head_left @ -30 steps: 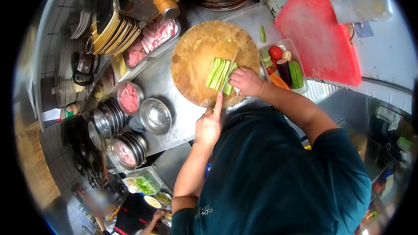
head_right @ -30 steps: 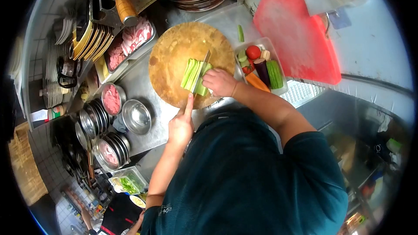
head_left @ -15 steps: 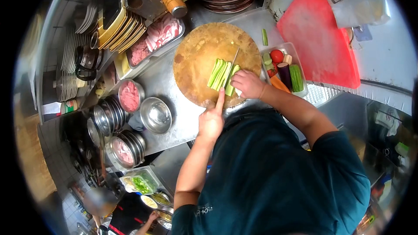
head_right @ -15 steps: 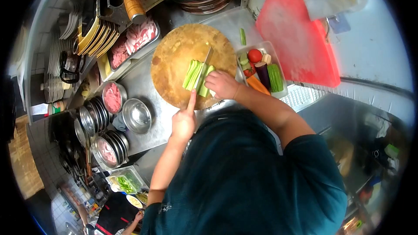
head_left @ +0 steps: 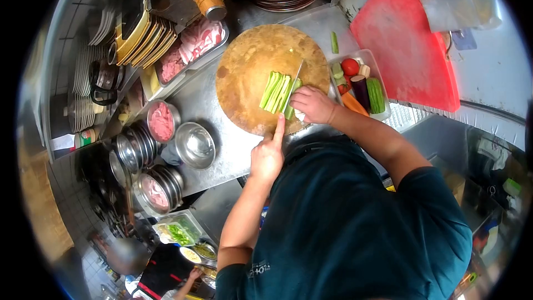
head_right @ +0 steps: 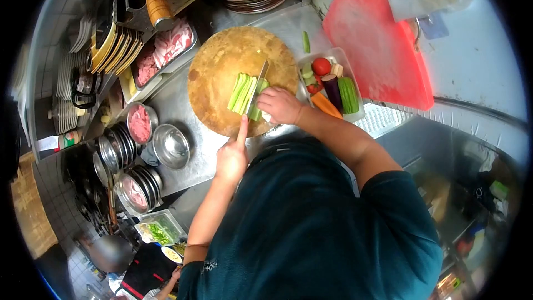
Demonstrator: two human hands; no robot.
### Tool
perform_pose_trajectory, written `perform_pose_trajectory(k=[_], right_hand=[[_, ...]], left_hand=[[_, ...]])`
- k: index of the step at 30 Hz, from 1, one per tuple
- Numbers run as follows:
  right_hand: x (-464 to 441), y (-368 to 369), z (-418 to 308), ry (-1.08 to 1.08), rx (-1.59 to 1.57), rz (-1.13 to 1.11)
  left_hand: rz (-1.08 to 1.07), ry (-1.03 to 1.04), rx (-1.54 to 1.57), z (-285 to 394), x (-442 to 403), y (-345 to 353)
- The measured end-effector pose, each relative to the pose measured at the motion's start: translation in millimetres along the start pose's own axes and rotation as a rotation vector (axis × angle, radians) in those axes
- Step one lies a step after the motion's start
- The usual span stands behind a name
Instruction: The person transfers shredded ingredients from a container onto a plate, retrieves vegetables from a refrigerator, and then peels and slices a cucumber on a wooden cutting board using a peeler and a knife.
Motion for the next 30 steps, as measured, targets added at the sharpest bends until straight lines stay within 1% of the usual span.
perform_pose_trajectory(k=[2, 6, 7, 10, 13, 16, 19, 25, 28, 30], right_hand=[[-2, -3, 0, -0.006, -0.011, -0.001], [-1, 0, -2, -0.014, 0.004, 0.008], [0, -1, -3, -0.013, 0.003, 0.022], [3, -2, -1, -0.005, 0.024, 0.035], [3, 3, -1, -0.015, 0.023, 0.031], [5, 3, 0, -0.014, 0.018, 0.019], [3, 1, -1, -0.016, 0.030, 0.017], [1, -4, 0, -0.019, 0.013, 0.026], [0, 0, 2, -0.018, 0.012, 0.019], [3, 1, -2, -0.011, 0.012, 0.003]], left_hand=[[-0.027, -0.026, 0.000, -2, -10, 3], [0.053, -0.018, 0.025, -5, -9, 3], [0.077, -0.004, 0.041, -4, -7, 3], [0.208, 0.124, 0.046, 4, 8, -3], [0.114, 0.077, -0.019, 2, 16, -2], [0.086, 0.055, -0.018, -1, 17, 1], [0.092, 0.079, -0.001, -2, 15, 2], [0.014, -0.028, -0.030, 7, -12, 5], [0.052, 0.001, -0.032, 0, -17, 7], [0.113, 0.016, 0.027, -8, -15, 7]])
Point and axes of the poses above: each hand's wrist, its own x-axis away from the middle knuckle, its own y-axis out of the palm, z = x × y, the point moved 1 cm from there along -x, towards the middle knuckle, and after that the axes turned 15 degrees about x, right-handed, at the moved point
